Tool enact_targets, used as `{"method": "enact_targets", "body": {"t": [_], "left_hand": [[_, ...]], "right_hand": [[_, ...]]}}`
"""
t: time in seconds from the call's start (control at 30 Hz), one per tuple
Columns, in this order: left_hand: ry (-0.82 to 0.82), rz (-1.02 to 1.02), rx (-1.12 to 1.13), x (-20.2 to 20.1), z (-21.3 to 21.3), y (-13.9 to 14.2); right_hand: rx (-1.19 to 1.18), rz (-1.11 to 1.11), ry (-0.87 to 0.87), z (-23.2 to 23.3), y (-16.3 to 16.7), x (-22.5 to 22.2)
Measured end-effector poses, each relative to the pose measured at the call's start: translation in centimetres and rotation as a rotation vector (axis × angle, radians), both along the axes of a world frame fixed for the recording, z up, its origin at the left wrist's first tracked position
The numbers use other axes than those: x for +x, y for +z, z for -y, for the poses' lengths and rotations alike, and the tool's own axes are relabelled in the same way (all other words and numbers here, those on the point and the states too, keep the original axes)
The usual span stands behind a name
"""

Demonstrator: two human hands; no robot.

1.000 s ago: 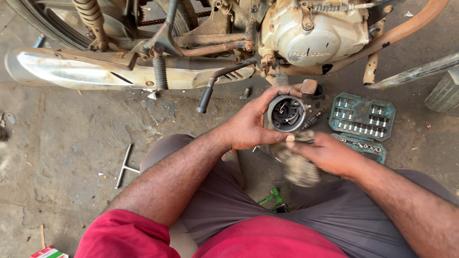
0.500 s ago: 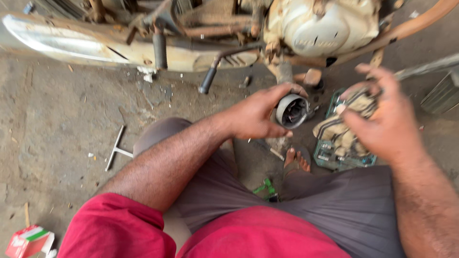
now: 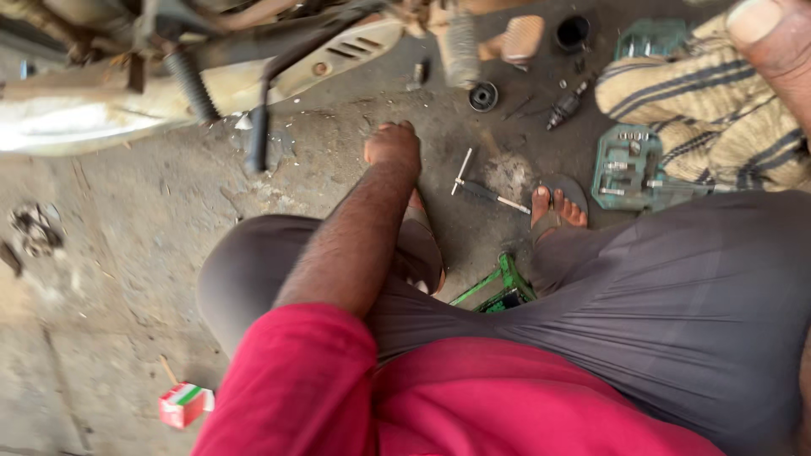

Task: The person sits on the floor and cleans a cylindrical motorcycle part with a cloth. They then use a screwdriver and a small wrench to adjust internal components of the part while holding it in their hands.

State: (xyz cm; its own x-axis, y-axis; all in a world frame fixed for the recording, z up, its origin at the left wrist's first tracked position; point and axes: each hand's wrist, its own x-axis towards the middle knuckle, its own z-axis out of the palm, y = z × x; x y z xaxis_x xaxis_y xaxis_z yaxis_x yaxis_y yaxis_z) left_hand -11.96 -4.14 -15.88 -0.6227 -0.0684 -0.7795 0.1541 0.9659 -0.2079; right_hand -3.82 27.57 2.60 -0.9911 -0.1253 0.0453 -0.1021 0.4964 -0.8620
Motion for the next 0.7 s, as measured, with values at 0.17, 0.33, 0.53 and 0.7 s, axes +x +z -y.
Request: {"method": "enact_targets", "body": {"t": [0.17, 0.33, 0.53, 0.7], "left_hand": [[0.100, -0.126, 0.010, -1.6, -2.3, -2.7], [0.132, -0.197, 0.055, -2.7, -4.0, -4.5], [0.389, -0.388, 0.304, -6.2, -5.6, -8.1], [1.308, -0.194, 1.409, -9.0, -5.7, -12.2]], "right_hand": [[0.004, 0.042, -0.018, -1.4, -0.4, 0.3], [0.012, 0.055, -0.057, -2.6, -1.8, 0.1], [0.033, 0.087, -0.064, -4.0, -3.4, 0.0], [0.033, 0.109, -0.059, -4.8, -4.7, -0.1]]}}
